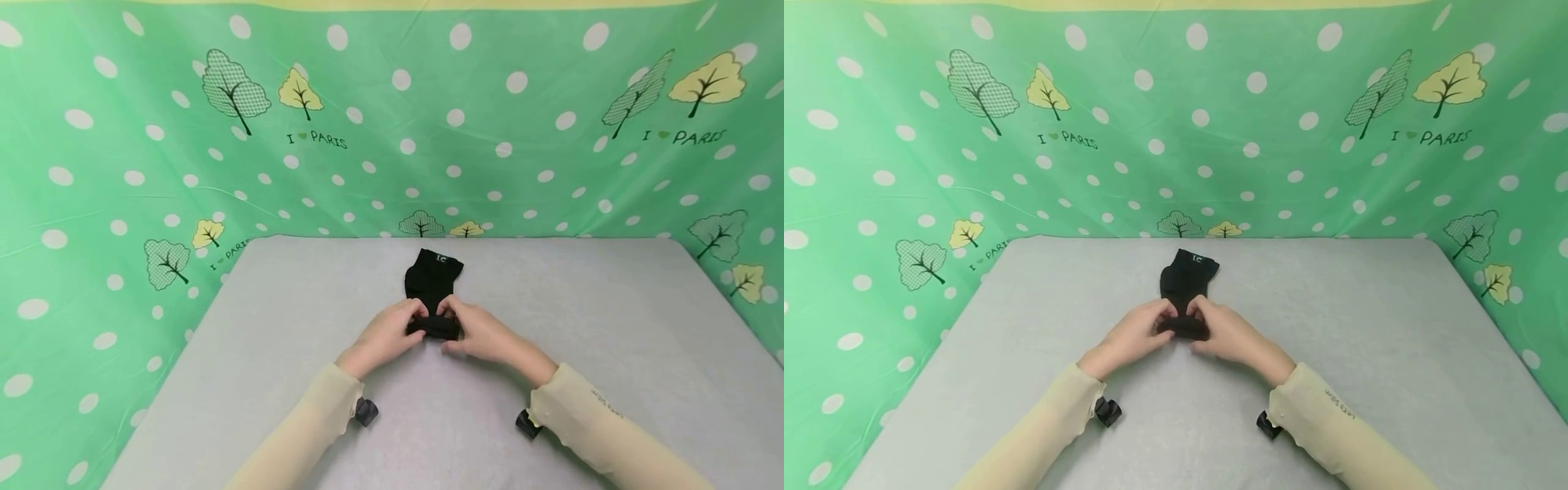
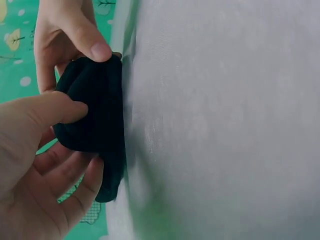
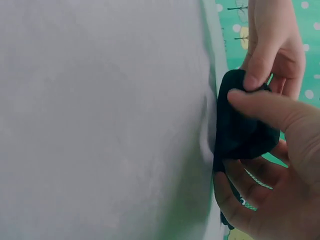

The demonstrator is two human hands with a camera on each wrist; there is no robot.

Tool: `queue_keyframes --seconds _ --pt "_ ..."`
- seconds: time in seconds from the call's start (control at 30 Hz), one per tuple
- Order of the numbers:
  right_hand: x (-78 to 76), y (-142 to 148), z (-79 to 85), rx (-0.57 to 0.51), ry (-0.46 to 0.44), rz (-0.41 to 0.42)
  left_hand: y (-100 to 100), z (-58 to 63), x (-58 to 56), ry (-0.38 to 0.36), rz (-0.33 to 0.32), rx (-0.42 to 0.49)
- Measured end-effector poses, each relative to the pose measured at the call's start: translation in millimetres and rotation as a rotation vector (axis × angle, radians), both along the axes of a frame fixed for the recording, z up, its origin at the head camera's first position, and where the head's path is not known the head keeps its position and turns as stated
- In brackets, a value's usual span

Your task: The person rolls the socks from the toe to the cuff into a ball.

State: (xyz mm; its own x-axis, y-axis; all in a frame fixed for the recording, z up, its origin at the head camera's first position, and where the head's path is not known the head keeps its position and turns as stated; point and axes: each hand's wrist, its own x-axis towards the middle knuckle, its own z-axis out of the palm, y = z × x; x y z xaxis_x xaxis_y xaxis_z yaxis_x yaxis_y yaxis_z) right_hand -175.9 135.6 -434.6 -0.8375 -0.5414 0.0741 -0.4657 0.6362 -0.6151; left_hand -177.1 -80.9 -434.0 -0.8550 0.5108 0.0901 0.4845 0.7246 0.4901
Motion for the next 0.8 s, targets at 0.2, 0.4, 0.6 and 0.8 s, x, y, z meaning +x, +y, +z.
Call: queue_keyframes --seconds 0.2,0.4,0.6,0.8 --pt "1.7 0.4 -0.3 0.011 0.104 -0.051 -3.8 -2.5 -3.9 -0.097 0.044 0.113" --pt "0.7 4.1 -2.2 -0.026 0.083 -0.076 -6.7 -5.5 -5.5 -0.206 0.086 0.23" --pt "-1.3 5.7 -4.8 -0.079 -0.025 -0.097 -7.8 -7.3 -5.4 -0.198 0.103 0.205" --pt "-4.8 5.9 -3.7 -0.088 -0.1 -0.131 -3.8 -6.6 -5.5 -0.155 0.139 0.15"
